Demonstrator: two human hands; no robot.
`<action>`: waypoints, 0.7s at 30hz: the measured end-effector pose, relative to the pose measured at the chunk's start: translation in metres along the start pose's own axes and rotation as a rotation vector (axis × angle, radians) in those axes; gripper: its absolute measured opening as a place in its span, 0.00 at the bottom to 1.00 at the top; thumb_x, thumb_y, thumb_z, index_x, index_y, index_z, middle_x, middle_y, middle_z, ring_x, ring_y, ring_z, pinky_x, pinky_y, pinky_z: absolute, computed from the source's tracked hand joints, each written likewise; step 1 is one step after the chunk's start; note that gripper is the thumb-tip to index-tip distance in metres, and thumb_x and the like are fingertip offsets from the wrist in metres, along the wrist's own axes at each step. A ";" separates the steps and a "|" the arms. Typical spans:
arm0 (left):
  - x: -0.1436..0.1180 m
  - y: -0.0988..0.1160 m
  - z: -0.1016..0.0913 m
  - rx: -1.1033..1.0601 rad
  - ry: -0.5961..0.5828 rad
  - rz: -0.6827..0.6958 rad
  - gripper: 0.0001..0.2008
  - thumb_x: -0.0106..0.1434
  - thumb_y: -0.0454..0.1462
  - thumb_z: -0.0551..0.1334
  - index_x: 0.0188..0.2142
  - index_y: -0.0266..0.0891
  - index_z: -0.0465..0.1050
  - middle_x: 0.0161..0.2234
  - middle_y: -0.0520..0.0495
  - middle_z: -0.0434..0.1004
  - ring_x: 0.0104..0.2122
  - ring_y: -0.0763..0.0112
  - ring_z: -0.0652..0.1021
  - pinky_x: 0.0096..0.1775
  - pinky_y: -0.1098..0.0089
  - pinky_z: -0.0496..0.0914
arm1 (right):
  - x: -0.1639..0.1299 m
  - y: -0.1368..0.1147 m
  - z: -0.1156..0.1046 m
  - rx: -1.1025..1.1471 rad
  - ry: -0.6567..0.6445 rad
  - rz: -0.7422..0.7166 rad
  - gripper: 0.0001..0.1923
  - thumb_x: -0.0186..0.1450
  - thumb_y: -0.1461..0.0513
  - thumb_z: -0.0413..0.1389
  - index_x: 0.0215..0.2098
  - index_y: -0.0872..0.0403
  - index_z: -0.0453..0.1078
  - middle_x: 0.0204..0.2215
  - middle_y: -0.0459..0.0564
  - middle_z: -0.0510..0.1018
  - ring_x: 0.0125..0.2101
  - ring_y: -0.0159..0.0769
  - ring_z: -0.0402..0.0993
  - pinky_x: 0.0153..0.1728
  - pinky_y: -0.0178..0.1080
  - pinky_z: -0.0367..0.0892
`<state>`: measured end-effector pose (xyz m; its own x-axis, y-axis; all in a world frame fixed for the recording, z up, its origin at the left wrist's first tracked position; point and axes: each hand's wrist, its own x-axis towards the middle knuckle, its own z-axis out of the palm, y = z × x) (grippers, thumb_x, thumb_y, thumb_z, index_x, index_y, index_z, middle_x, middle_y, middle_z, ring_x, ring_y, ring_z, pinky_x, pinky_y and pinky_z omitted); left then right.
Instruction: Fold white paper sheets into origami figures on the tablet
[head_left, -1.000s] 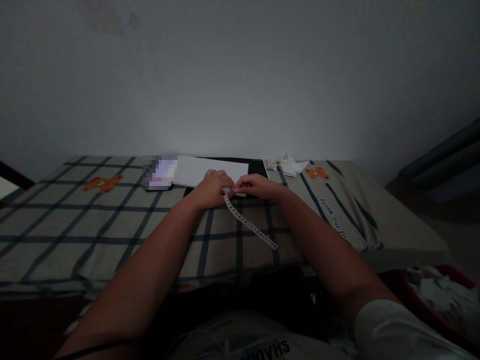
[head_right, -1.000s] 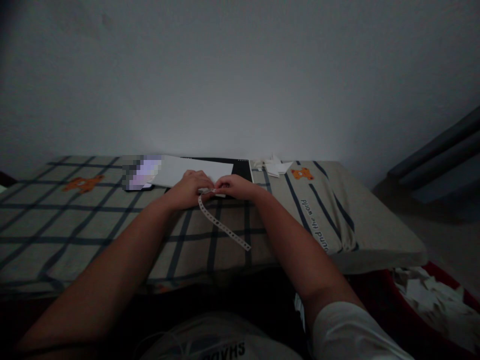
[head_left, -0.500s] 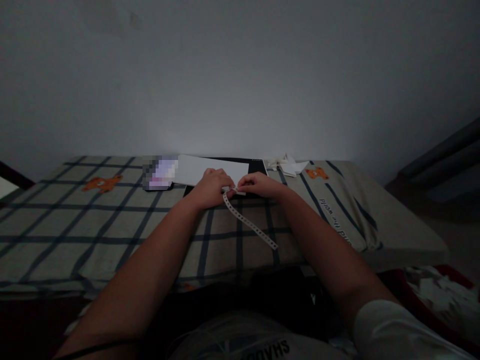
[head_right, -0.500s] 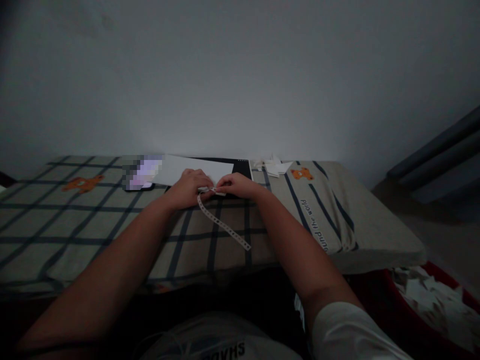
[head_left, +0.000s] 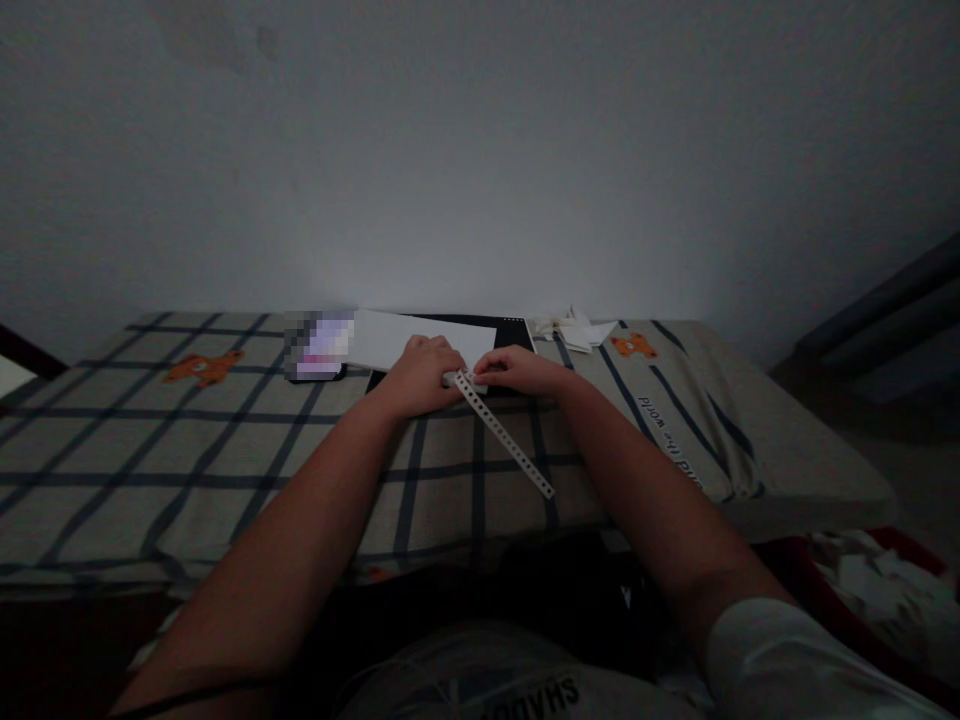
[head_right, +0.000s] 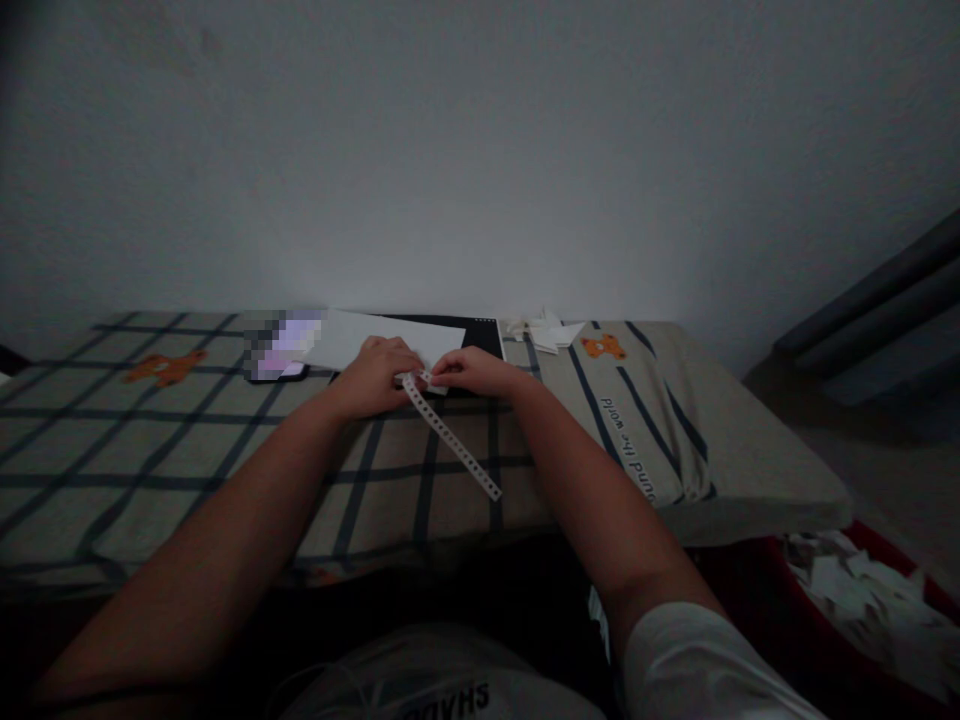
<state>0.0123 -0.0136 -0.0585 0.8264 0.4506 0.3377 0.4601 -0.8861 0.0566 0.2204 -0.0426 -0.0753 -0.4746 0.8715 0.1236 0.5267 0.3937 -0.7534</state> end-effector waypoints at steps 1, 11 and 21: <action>0.000 0.000 0.000 0.006 -0.003 -0.003 0.12 0.58 0.45 0.57 0.32 0.40 0.75 0.31 0.46 0.76 0.38 0.61 0.70 0.41 0.61 0.54 | 0.000 0.000 -0.001 0.000 -0.003 0.004 0.14 0.59 0.55 0.56 0.35 0.58 0.73 0.30 0.49 0.77 0.31 0.31 0.69 0.34 0.34 0.62; 0.001 -0.001 0.004 0.018 -0.001 0.009 0.11 0.59 0.43 0.56 0.34 0.42 0.75 0.33 0.47 0.76 0.39 0.62 0.70 0.41 0.61 0.54 | 0.000 -0.002 0.000 0.020 -0.008 0.009 0.13 0.59 0.55 0.56 0.34 0.58 0.73 0.30 0.49 0.76 0.32 0.31 0.69 0.36 0.35 0.62; 0.001 0.001 0.002 0.052 -0.026 -0.004 0.11 0.58 0.44 0.56 0.32 0.42 0.74 0.32 0.47 0.76 0.39 0.61 0.70 0.40 0.61 0.56 | 0.002 0.001 0.002 -0.027 -0.028 -0.003 0.14 0.61 0.55 0.54 0.35 0.59 0.72 0.29 0.49 0.75 0.30 0.31 0.68 0.33 0.34 0.61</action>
<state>0.0143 -0.0133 -0.0594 0.8322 0.4575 0.3133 0.4793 -0.8776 0.0084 0.2184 -0.0417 -0.0770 -0.4956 0.8619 0.1076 0.5439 0.4045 -0.7352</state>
